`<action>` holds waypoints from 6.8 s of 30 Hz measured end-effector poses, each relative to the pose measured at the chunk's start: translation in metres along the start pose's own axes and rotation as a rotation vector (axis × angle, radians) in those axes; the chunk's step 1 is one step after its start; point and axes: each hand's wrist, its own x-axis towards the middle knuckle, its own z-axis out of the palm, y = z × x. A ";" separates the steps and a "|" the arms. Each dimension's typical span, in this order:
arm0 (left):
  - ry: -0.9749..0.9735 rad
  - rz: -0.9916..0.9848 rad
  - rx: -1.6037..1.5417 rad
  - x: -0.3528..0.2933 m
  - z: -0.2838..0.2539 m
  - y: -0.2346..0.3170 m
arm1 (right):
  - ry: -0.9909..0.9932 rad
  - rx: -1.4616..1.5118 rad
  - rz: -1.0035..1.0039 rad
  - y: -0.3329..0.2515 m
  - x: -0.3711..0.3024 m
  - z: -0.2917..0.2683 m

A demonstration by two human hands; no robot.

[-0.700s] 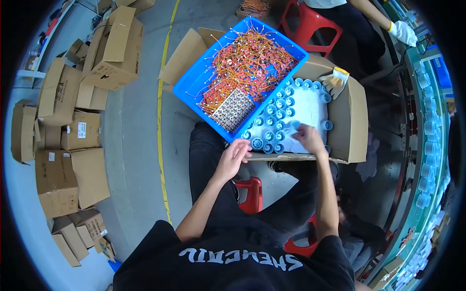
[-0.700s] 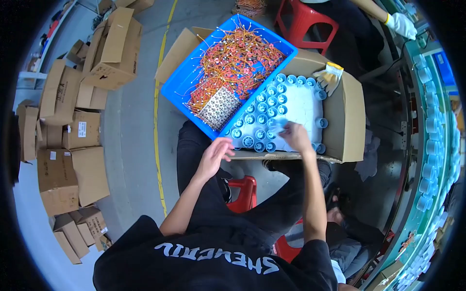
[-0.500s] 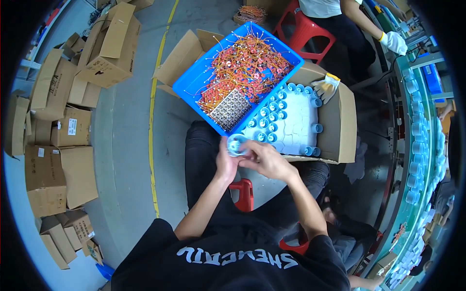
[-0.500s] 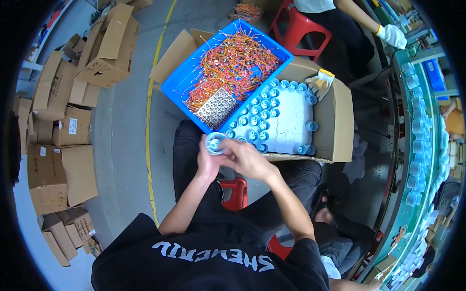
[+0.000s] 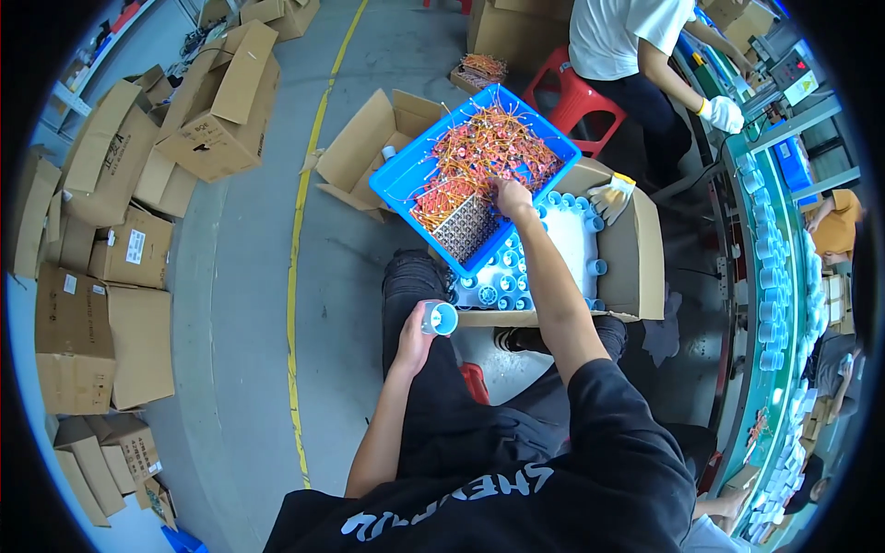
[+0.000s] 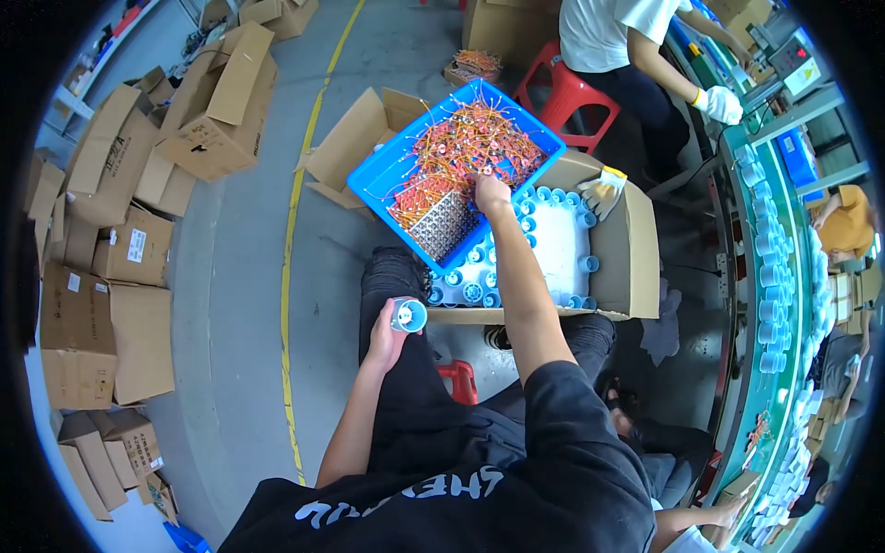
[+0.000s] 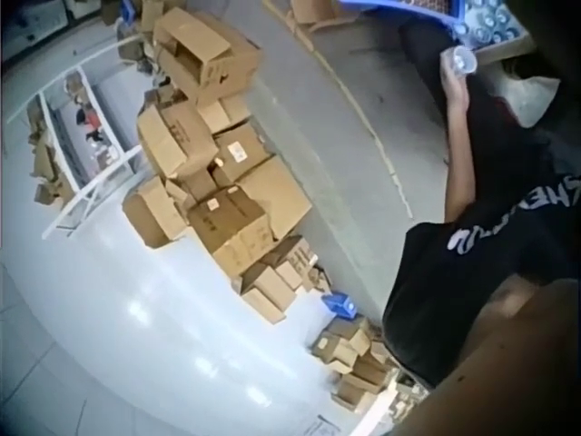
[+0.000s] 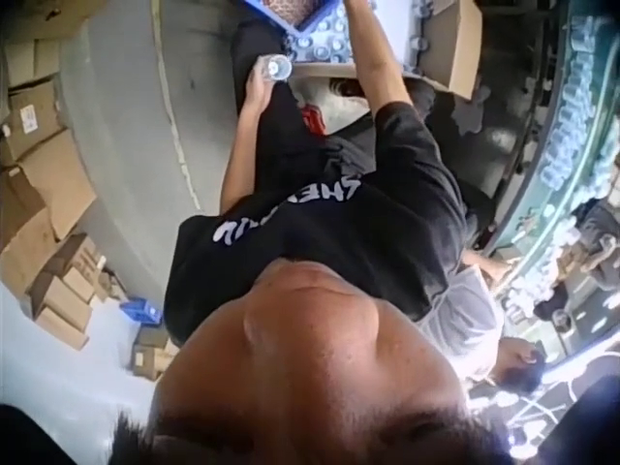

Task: Assembling small electronic components into cylindrical white housings at a factory workstation.

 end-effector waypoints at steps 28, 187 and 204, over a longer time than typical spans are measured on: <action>-0.008 -0.161 -0.096 0.021 0.015 0.000 | 0.038 2.350 -0.168 -0.005 -0.080 -0.111; -0.168 0.156 0.711 -0.001 0.177 0.025 | 0.405 1.244 0.059 -0.037 -0.325 -0.112; -0.449 0.017 0.699 -0.030 0.165 0.022 | 0.470 1.058 -0.046 -0.030 -0.392 -0.115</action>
